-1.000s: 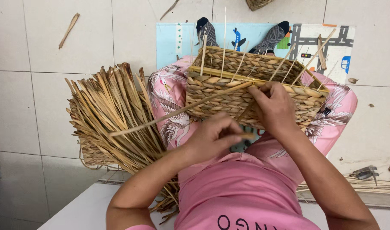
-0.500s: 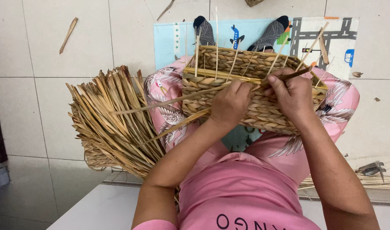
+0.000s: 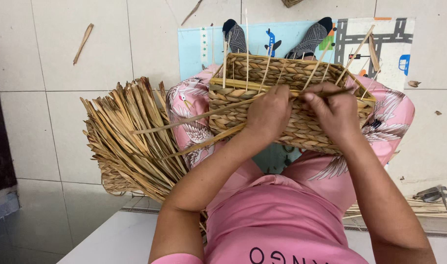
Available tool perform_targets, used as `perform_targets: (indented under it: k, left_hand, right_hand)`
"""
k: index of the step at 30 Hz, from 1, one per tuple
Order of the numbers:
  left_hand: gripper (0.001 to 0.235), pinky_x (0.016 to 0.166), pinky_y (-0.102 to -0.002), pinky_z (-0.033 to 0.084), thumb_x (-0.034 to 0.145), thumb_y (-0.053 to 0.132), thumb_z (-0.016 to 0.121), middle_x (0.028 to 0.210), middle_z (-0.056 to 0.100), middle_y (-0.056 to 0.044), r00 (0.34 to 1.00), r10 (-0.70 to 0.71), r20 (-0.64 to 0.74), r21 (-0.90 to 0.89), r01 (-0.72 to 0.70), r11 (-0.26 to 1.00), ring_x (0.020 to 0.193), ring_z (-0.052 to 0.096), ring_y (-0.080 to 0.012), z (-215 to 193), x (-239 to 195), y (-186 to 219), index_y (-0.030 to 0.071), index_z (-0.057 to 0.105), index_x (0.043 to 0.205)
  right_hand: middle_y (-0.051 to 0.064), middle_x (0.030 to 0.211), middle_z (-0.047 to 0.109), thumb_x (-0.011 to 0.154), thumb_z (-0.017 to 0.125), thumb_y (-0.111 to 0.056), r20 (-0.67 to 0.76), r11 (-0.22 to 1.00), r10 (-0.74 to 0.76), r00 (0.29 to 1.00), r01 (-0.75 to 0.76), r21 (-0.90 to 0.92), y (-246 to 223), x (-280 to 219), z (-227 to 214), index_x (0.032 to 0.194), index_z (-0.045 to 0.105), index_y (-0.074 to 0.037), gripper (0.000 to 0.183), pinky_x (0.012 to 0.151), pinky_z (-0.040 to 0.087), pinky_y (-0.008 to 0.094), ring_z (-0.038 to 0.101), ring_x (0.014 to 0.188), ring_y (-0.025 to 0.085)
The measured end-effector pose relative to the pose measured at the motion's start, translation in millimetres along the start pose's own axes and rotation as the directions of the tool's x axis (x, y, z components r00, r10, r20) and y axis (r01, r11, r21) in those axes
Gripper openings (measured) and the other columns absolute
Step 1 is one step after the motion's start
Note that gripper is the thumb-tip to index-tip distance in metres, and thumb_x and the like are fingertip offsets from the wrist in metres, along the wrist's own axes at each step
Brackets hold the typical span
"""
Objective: The person weaves a rectangular basket using dried palm leaves. They interlace the leaves through vertical stakes to build up the sides of the basket, occasionally adjusting the tension and position of the material.
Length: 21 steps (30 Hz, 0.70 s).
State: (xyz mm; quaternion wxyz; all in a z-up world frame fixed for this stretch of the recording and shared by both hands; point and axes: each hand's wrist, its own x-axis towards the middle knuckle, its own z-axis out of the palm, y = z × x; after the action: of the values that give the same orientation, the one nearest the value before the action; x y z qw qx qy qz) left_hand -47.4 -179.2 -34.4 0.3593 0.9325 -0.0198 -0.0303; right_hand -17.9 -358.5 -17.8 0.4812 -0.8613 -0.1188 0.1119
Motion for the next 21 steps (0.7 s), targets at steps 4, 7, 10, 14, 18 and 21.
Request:
perform_targets:
  k: [4, 7, 10, 14, 18, 21]
  left_hand:
    - [0.016, 0.069, -0.049, 0.055, 0.09, 0.015, 0.067, 0.092, 0.069, -0.018, 0.996, -0.074, 0.046, -0.065, 0.076, 0.995, 0.081, 0.071, -0.0375, -3.5, 4.2, 5.0, 0.002, 0.06, 0.096]
    - [0.017, 0.073, -0.049, 0.055, 0.094, 0.018, 0.068, 0.095, 0.071, -0.018, 0.999, -0.029, -0.034, -0.119, 0.025, 0.993, 0.086, 0.071, -0.0386, -5.5, 3.5, 4.3, 0.004, 0.062, 0.099]
    - [0.032, 0.075, -0.048, 0.055, 0.094, 0.03, 0.075, 0.095, 0.072, -0.016, 0.993, -0.083, 0.087, -0.155, 0.096, 0.983, 0.088, 0.073, -0.0363, -20.7, 2.0, -2.4, 0.003, 0.062, 0.106]
    - [0.042, 0.069, -0.05, 0.055, 0.081, 0.024, 0.076, 0.098, 0.069, -0.018, 0.963, -0.037, 0.268, 0.002, 0.038, 0.999, 0.085, 0.071, -0.0378, -38.3, -14.8, -5.7, -0.002, 0.06, 0.11]
    - [0.025, 0.07, -0.047, 0.056, 0.081, 0.009, 0.071, 0.099, 0.069, -0.017, 0.972, 0.185, 0.145, 0.278, -0.219, 0.935, 0.088, 0.071, -0.0346, -50.1, -11.1, -20.9, 0.002, 0.068, 0.104]
    - [0.022, 0.073, -0.052, 0.052, 0.085, 0.026, 0.079, 0.089, 0.069, -0.015, 0.962, 0.122, 0.245, 0.183, -0.169, 0.969, 0.087, 0.068, -0.0374, -71.1, 17.0, -44.4, 0.006, 0.07, 0.089]
  right_hand:
    - [0.012, 0.111, 0.073, 0.096, 0.074, -0.003, -0.083, 0.991, -0.122, 0.989, 0.117, -0.062, -7.5, -22.7, 10.5, 0.111, 0.074, -0.003, 0.014, 0.087, 0.06, 0.033, 0.07, 0.101, 0.021]
    - [0.016, 0.12, 0.07, 0.091, 0.067, 0.006, -0.022, 0.975, -0.22, 0.975, 0.219, -0.039, -3.2, -31.9, 11.7, 0.118, 0.067, 0.002, 0.028, 0.092, 0.059, 0.034, 0.07, 0.109, 0.022]
    - [0.012, 0.12, 0.072, 0.098, 0.059, 0.008, 0.079, 0.969, -0.037, 0.996, 0.016, 0.246, 8.2, -31.2, 13.5, 0.128, 0.059, 0.002, 0.03, 0.095, 0.06, 0.032, 0.071, 0.11, 0.018]
    - [0.013, 0.121, 0.072, 0.101, 0.054, 0.008, 0.115, 0.946, 0.012, 0.993, -0.048, 0.319, 15.8, -24.3, 12.1, 0.129, 0.056, 0.004, 0.028, 0.096, 0.06, 0.03, 0.071, 0.111, 0.017]
    - [0.011, 0.111, 0.074, 0.102, 0.056, 0.005, 0.129, 0.947, 0.08, 0.988, -0.116, 0.3, 7.7, -15.0, 7.7, 0.125, 0.061, 0.002, 0.024, 0.088, 0.062, 0.03, 0.074, 0.099, 0.015]
    - [0.01, 0.105, 0.075, 0.103, 0.063, 0.003, 0.064, 0.984, 0.011, 0.998, -0.022, 0.177, -13.9, -10.8, 0.0, 0.117, 0.067, 0.002, 0.015, 0.082, 0.06, 0.03, 0.073, 0.093, 0.016]
